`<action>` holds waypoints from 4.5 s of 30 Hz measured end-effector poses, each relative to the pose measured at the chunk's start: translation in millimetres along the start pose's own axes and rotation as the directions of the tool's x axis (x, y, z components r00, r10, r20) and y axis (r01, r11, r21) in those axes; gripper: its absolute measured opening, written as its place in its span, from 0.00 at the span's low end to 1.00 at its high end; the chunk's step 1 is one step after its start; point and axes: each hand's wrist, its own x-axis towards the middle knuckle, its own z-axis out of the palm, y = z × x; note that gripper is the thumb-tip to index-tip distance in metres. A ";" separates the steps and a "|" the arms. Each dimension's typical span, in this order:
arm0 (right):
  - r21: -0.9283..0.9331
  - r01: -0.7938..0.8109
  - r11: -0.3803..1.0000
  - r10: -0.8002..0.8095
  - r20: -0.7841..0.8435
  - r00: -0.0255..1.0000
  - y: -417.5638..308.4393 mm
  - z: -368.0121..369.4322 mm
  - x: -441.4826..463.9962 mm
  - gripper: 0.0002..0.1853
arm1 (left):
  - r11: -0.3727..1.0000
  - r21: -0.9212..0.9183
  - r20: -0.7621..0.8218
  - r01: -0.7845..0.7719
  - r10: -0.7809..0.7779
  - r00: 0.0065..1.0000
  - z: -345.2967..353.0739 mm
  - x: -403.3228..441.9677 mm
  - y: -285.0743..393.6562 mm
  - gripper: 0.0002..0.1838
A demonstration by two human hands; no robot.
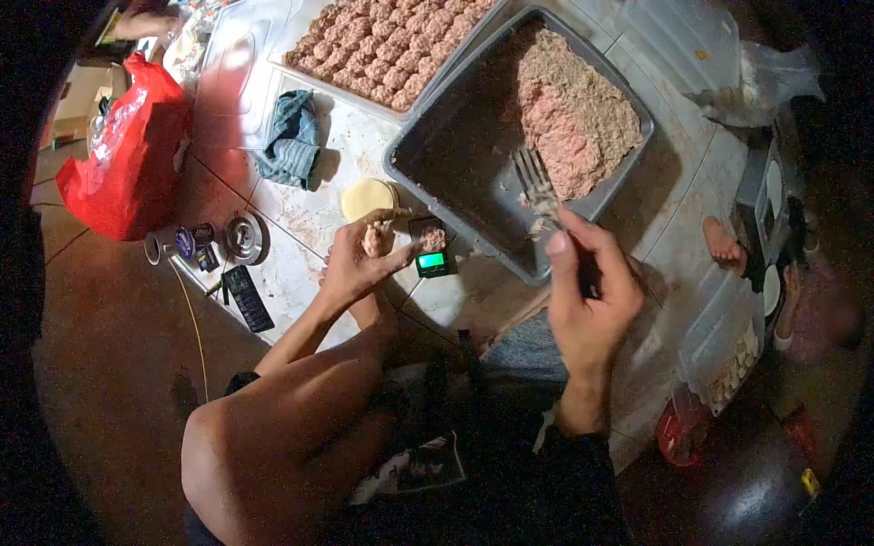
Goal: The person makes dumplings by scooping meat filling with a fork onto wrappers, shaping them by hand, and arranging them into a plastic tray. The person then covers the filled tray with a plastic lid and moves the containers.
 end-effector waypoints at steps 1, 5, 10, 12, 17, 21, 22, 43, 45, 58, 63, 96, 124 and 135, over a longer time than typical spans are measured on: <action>-0.059 0.068 0.996 -0.066 0.035 0.997 -8.1 -6.2 0.9 0.10 | 0.995 -0.101 0.025 -0.004 0.007 1.000 -0.7 1.9 -1.6 0.23; -0.189 0.435 0.880 -0.373 0.290 0.881 -37.1 -15.5 2.3 0.08 | 0.963 -0.205 0.087 -0.174 0.195 0.977 -11.7 13.2 0.5 0.19; -0.203 0.441 0.874 -0.280 0.533 0.799 -30.0 28.0 7.7 0.08 | 0.969 -0.065 0.245 -0.238 0.246 0.938 -11.5 30.9 35.7 0.14; -0.250 0.470 0.847 -0.269 0.561 0.783 -46.3 17.9 8.8 0.06 | 0.948 -0.007 0.246 -0.319 0.311 0.918 -14.9 37.6 35.0 0.15; -0.362 0.411 0.836 -0.199 0.498 0.844 -51.2 11.6 9.1 0.07 | 0.969 -0.016 0.234 -0.247 0.244 0.941 -11.3 32.3 39.5 0.18; -0.402 0.459 0.792 -0.319 0.368 0.873 -69.9 -2.9 10.1 0.09 | 0.923 -0.286 0.128 -0.256 0.301 0.945 -6.6 24.1 44.9 0.20; -0.414 0.513 0.752 -0.370 0.379 0.848 -74.5 -1.7 9.8 0.08 | 0.889 -0.376 0.090 -0.261 0.316 0.945 -7.7 28.1 43.9 0.19; -0.242 0.445 0.862 -0.262 0.541 0.800 -86.9 19.8 -0.9 0.09 | 0.583 0.499 -0.311 -0.642 0.811 0.495 -8.5 33.6 69.1 0.10; -0.194 0.439 0.878 -0.290 0.514 0.807 -84.7 19.0 1.9 0.08 | 0.638 0.443 -0.356 -0.630 0.770 0.529 -6.8 38.8 68.4 0.10; -0.269 0.360 0.894 -0.232 0.410 0.882 -75.5 4.9 12.0 0.09 | 0.734 0.321 -0.289 -0.599 0.678 0.676 -14.7 33.3 60.1 0.15; -0.151 0.326 0.933 -0.222 0.471 0.854 -73.4 20.0 9.4 0.07 | 0.706 0.353 -0.119 -0.614 0.684 0.719 -11.5 32.2 52.6 0.13; -0.445 0.434 0.784 -0.255 0.406 0.878 -87.6 -4.8 20.7 0.07 | 0.940 -0.254 0.119 -0.228 0.264 0.957 -8.9 30.8 77.3 0.19; -0.387 0.446 0.807 -0.178 0.561 0.809 -98.9 23.3 12.4 0.08 | 0.829 0.223 0.247 -0.512 0.460 0.853 -44.2 44.4 81.5 0.17; -0.572 0.356 0.739 -0.045 0.486 0.873 126.4 80.4 62.6 0.05 | 0.719 -0.096 0.028 -0.689 0.694 0.720 -53.5 23.8 101.8 0.14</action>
